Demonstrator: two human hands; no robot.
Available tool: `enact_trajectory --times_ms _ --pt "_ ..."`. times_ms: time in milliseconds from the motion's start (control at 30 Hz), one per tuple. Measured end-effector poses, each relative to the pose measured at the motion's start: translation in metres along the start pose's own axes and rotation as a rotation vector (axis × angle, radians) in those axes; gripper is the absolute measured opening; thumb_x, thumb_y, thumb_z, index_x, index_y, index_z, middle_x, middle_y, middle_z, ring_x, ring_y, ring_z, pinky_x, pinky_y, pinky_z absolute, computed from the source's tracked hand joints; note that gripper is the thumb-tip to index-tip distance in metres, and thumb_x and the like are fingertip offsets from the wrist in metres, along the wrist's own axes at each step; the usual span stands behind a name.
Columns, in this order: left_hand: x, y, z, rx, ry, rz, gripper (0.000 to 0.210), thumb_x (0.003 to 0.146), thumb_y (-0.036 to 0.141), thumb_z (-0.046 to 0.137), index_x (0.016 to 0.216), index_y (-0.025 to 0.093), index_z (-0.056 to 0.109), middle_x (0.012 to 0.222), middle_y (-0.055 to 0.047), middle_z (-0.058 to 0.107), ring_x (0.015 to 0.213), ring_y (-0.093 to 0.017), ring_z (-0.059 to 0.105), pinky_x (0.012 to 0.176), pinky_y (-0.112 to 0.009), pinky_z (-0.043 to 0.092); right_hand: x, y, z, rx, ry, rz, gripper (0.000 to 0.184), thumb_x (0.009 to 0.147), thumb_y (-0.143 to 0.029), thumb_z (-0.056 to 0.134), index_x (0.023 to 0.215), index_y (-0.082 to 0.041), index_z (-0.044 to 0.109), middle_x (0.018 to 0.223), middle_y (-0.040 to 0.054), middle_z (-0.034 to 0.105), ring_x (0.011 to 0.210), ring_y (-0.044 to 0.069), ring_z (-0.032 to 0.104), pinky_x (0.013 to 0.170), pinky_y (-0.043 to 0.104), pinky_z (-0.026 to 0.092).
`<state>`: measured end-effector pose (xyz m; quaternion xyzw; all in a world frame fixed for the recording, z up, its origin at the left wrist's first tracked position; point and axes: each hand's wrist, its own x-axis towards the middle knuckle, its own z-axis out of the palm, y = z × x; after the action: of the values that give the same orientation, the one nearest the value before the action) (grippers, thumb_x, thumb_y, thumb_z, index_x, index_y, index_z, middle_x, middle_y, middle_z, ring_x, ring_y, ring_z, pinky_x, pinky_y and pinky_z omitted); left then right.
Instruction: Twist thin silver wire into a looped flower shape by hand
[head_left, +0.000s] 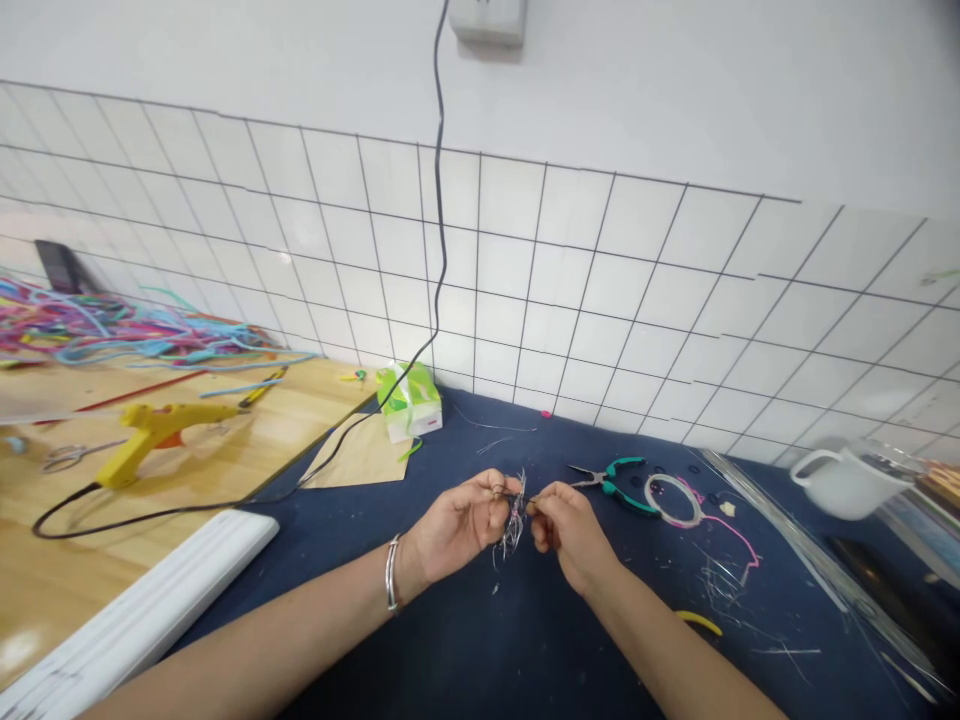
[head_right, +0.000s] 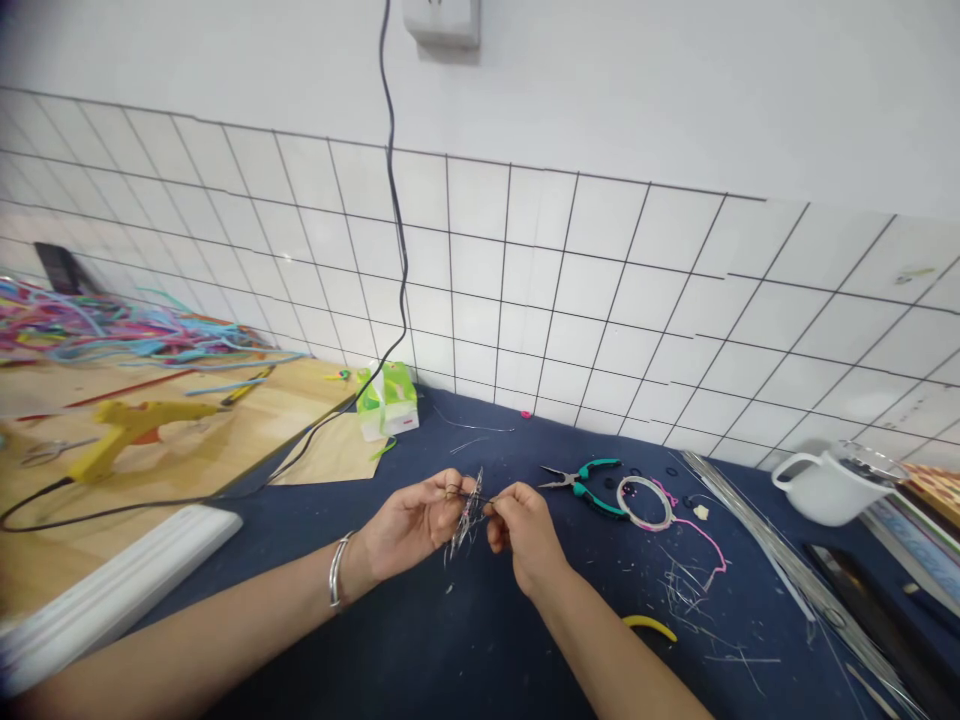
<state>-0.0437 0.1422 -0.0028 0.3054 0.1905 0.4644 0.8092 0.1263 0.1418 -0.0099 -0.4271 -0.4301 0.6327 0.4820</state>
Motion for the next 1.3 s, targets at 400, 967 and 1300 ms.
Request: enact_trajectory --times_ms 400,967,1300 --pt "0.006 0.009 -0.002 0.736 -0.044 0.137 0.023 0.081 0.034 0.055 0.082 0.011 0.057 0.051 0.004 0.045 0.047 -0.007 0.040 0.049 -0.020 0.032 -0.004 -0.014 -0.001 -0.465 -0.038 -0.296 0.007 0.070 -0.017 0.051 0.066 -0.017 0.057 0.057 -0.0036 0.053 0.053 0.010 0.047 0.051 0.021 0.037" --pt "0.006 0.013 0.000 0.693 -0.009 0.091 0.014 0.078 0.026 0.057 0.077 0.012 0.056 0.063 0.001 0.053 0.049 -0.006 0.042 0.051 -0.019 0.036 -0.007 -0.018 0.004 -0.655 -0.064 -0.501 0.014 0.068 -0.007 0.051 0.061 -0.018 0.057 0.078 0.0010 0.054 0.069 0.013 0.051 0.061 0.023 0.039" --pt "0.009 0.015 -0.007 0.619 -0.106 -0.029 0.017 0.072 0.024 0.065 0.077 0.011 0.056 0.070 -0.002 0.058 0.051 -0.006 0.047 0.054 -0.022 0.042 -0.009 -0.018 0.007 -0.629 -0.040 -0.502 0.014 0.069 -0.008 0.051 0.061 -0.017 0.058 0.081 0.0021 0.054 0.072 0.013 0.052 0.064 0.024 0.041"
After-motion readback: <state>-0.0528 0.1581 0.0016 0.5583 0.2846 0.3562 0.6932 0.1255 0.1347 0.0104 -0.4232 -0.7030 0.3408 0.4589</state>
